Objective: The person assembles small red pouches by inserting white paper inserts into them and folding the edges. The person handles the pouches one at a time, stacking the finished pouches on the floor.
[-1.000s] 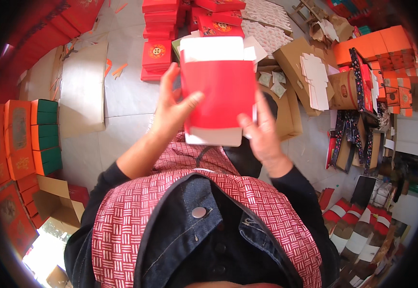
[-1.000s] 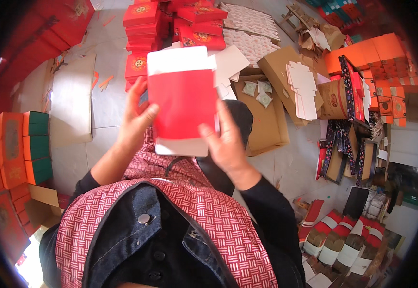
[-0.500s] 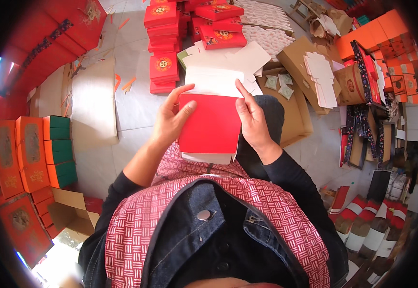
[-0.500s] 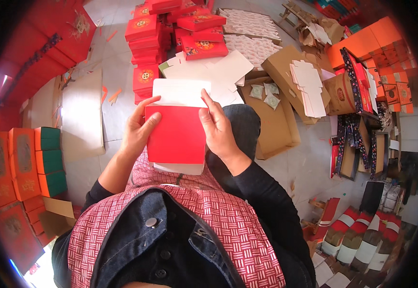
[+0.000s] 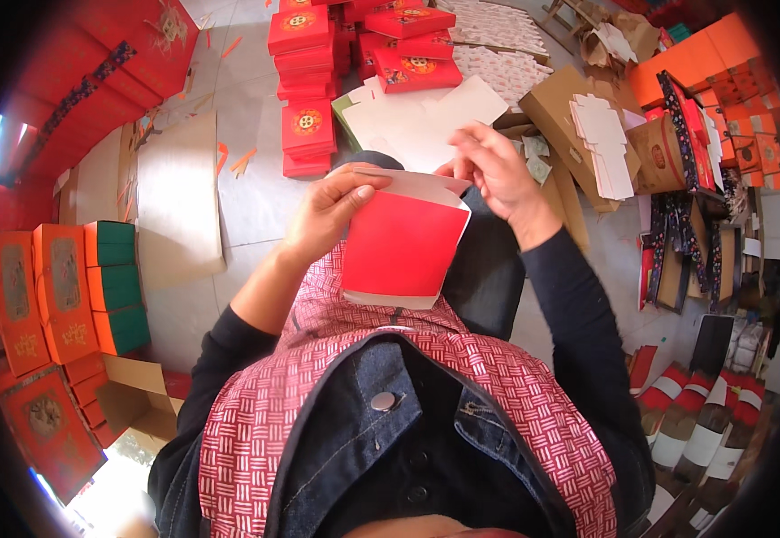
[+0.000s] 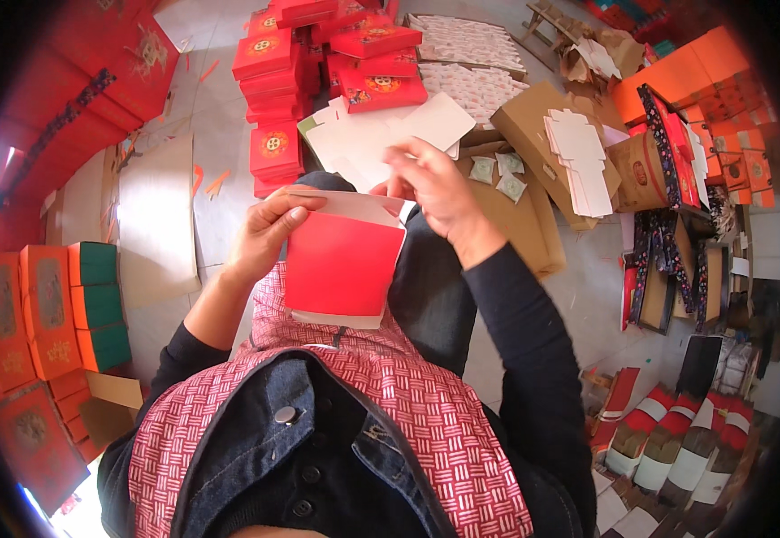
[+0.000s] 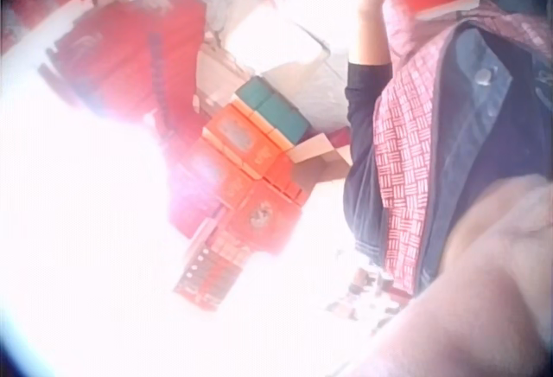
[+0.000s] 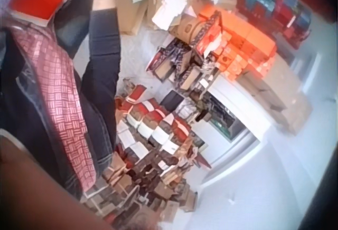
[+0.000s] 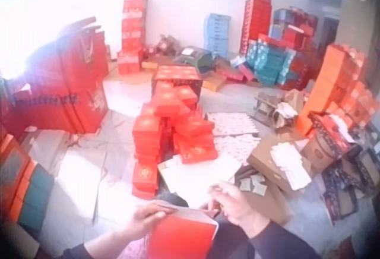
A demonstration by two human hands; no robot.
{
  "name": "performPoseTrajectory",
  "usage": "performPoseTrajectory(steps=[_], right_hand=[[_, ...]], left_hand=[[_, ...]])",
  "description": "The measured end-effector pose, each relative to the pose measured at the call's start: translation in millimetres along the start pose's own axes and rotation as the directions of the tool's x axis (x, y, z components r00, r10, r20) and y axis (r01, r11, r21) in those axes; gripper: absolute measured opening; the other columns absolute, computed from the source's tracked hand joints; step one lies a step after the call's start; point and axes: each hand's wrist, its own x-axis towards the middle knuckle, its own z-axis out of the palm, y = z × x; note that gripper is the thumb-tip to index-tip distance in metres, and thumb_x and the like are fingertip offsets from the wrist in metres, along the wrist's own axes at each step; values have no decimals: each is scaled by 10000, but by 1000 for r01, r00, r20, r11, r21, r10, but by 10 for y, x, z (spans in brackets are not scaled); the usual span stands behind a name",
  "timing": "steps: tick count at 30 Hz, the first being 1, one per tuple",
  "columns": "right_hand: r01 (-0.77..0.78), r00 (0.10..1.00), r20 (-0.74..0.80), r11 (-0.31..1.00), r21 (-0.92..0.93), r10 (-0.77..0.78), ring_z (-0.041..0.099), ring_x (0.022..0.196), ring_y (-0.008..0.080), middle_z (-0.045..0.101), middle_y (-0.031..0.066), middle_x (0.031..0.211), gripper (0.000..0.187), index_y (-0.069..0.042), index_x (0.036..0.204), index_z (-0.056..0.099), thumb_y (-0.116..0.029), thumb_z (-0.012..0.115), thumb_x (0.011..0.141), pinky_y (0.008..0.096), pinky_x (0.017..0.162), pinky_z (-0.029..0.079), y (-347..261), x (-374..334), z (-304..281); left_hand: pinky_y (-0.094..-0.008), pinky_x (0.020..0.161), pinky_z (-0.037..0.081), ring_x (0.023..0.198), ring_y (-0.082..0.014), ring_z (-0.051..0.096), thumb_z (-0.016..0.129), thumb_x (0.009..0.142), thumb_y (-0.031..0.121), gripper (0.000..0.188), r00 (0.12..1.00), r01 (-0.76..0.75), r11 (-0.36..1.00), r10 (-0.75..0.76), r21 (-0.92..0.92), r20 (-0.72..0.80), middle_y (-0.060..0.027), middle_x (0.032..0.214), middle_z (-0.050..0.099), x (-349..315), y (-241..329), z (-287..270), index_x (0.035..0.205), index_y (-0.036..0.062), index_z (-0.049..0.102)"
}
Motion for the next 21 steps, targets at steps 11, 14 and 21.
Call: performPoseTrajectory(steps=[11,14,21], right_hand=[[-21,959,220,818,-575,179,620,890,108,687,59,954,290,-20,1094,666,-66,684,808,277,776,506,-163,49,427],[20,972,195,780,-625,131,623,892,99,692,56,936,285,-24,1104,676,-36,664,820,282,773,518,-168,-24,454],[374,927,283,550,-747,-245,682,870,193,703,129,971,213,-28,993,712,-26,685,782,278,784,527,-18,-118,505]], left_hand=[[-369,1022,406,1226,-223,455,574,900,2,391,991,-131,961,122,-243,-50,-160,1322,393,-197,58,122,1206,50,336],[-375,1040,391,1240,-247,452,579,903,19,397,992,-127,956,116,-263,-57,-155,1326,399,-215,97,133,1225,34,348],[-355,1039,394,1248,-226,440,567,901,-13,432,991,-127,952,130,-277,-8,-159,1301,425,-225,82,141,1272,3,346]])
